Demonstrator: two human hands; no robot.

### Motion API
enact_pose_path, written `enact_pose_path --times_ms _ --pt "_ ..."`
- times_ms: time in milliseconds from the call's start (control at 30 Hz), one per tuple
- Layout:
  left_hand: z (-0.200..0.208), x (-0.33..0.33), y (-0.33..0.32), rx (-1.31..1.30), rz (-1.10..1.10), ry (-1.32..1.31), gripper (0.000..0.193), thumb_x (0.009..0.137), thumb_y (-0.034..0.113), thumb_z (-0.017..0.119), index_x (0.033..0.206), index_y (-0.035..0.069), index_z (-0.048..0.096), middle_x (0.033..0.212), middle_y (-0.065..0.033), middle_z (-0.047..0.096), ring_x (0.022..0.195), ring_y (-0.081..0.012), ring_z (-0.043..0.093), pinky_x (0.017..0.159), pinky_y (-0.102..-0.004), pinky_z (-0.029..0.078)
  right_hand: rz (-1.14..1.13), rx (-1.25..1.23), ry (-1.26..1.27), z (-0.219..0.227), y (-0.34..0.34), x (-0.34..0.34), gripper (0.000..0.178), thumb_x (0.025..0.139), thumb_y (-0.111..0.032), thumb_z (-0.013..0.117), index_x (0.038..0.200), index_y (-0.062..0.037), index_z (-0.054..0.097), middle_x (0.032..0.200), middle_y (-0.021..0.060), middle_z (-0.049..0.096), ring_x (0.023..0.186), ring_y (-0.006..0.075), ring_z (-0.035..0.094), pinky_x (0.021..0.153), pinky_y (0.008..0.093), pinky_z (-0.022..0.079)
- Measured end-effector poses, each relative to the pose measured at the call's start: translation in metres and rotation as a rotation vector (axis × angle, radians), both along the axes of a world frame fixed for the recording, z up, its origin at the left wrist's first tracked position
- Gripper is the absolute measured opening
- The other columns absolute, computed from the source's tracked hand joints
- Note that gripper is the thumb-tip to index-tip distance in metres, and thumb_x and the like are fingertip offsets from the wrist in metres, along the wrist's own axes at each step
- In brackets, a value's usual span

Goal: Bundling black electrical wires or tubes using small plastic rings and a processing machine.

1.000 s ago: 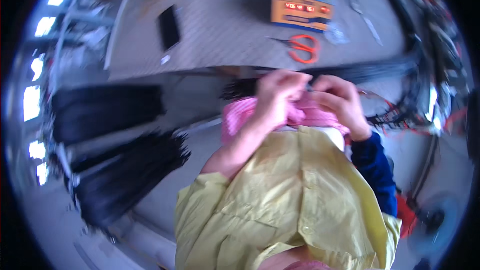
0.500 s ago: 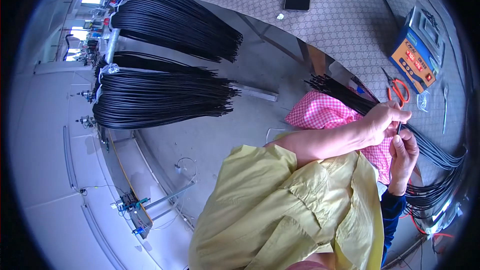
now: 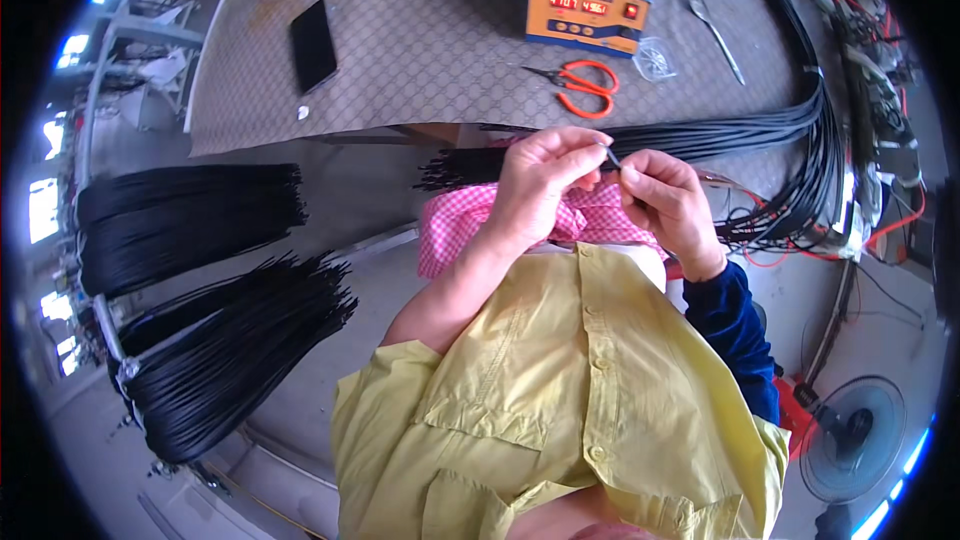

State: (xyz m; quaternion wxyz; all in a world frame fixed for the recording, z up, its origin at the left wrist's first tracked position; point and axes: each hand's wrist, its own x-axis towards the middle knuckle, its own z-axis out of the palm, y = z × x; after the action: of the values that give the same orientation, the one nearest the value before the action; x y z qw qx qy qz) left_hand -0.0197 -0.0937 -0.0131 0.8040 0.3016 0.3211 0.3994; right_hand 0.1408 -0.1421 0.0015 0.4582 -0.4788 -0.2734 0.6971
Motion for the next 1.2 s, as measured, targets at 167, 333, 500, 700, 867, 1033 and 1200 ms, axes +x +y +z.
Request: enact_pose_path --times_ms 167,333,500,700,867,1033,1200 --pt "-0.003 0.004 -0.001 0.583 0.191 0.325 0.003 0.073 0.001 0.061 0.076 0.0 0.06 0.069 -0.0004 0.058 0.06 -0.0044 0.05 0.054 -0.0173 0.04 0.094 -0.073 0.007 0.0 -0.001 0.007 0.014 0.084 -0.015 0.054 0.082 -0.0009 0.055 0.059 -0.0018 0.046 0.046 0.0035 0.037 0.04 0.0177 0.025" --pt "0.001 -0.005 0.01 0.069 -0.076 0.167 0.006 0.076 0.006 0.057 0.074 0.0 0.058 0.065 -0.0022 0.053 0.058 -0.0053 0.048 0.053 -0.0176 0.037 0.187 0.039 -0.157 0.0 0.002 0.008 0.015 0.084 -0.016 0.053 0.082 -0.0007 0.056 0.058 -0.0024 0.044 0.046 0.0033 0.035 0.04 0.0177 0.024" --pt "0.002 0.003 0.007 -0.188 -0.037 -0.136 0.019 0.084 0.017 0.051 0.091 0.0 0.056 0.071 -0.005 0.056 0.064 -0.011 0.054 0.059 -0.0237 0.047 0.025 -0.1 0.13 -0.004 0.004 0.009 0.013 0.084 -0.014 0.053 0.083 -0.0013 0.055 0.061 -0.0007 0.046 0.043 0.0035 0.032 0.038 0.0169 0.022" --pt "-0.001 0.0 0.006 0.041 -0.042 0.1 0.012 0.081 0.008 0.056 0.089 0.0 0.058 0.075 -0.0059 0.06 0.067 -0.0101 0.058 0.062 -0.0223 0.049 0.049 -0.105 0.146 -0.002 0.005 0.012 0.015 0.084 -0.015 0.054 0.084 -0.0004 0.056 0.062 -0.0006 0.047 0.044 0.0032 0.034 0.038 0.0167 0.023" --pt "0.003 -0.001 0.004 0.223 0.014 0.205 0.009 0.08 0.005 0.055 0.086 -0.001 0.058 0.072 -0.0063 0.06 0.064 -0.0098 0.056 0.06 -0.0211 0.046 0.088 -0.136 0.156 -0.008 0.008 0.014 0.015 0.084 -0.015 0.054 0.086 -0.0004 0.057 0.062 -0.0005 0.048 0.044 0.0037 0.033 0.038 0.0175 0.023" --pt "-0.007 0.015 -0.003 -0.037 0.11 -0.248 0.012 0.081 0.006 0.051 0.089 -0.001 0.057 0.071 -0.0061 0.057 0.063 -0.0117 0.052 0.061 -0.0224 0.043 0.09 -0.078 0.53 -0.018 0.008 0.01 0.016 0.083 -0.013 0.053 0.089 0.0004 0.057 0.064 0.0016 0.049 0.044 0.006 0.032 0.039 0.0187 0.022" --pt "-0.015 0.016 -0.004 -0.2 0.055 -0.384 0.013 0.083 0.01 0.053 0.09 0.002 0.058 0.072 -0.0042 0.058 0.063 -0.0099 0.049 0.058 -0.0217 0.041 0.099 -0.124 0.535 -0.015 0.01 0.008 0.014 0.083 -0.012 0.054 0.086 0.0005 0.057 0.064 0.0035 0.05 0.045 0.0077 0.036 0.04 0.0186 0.025"
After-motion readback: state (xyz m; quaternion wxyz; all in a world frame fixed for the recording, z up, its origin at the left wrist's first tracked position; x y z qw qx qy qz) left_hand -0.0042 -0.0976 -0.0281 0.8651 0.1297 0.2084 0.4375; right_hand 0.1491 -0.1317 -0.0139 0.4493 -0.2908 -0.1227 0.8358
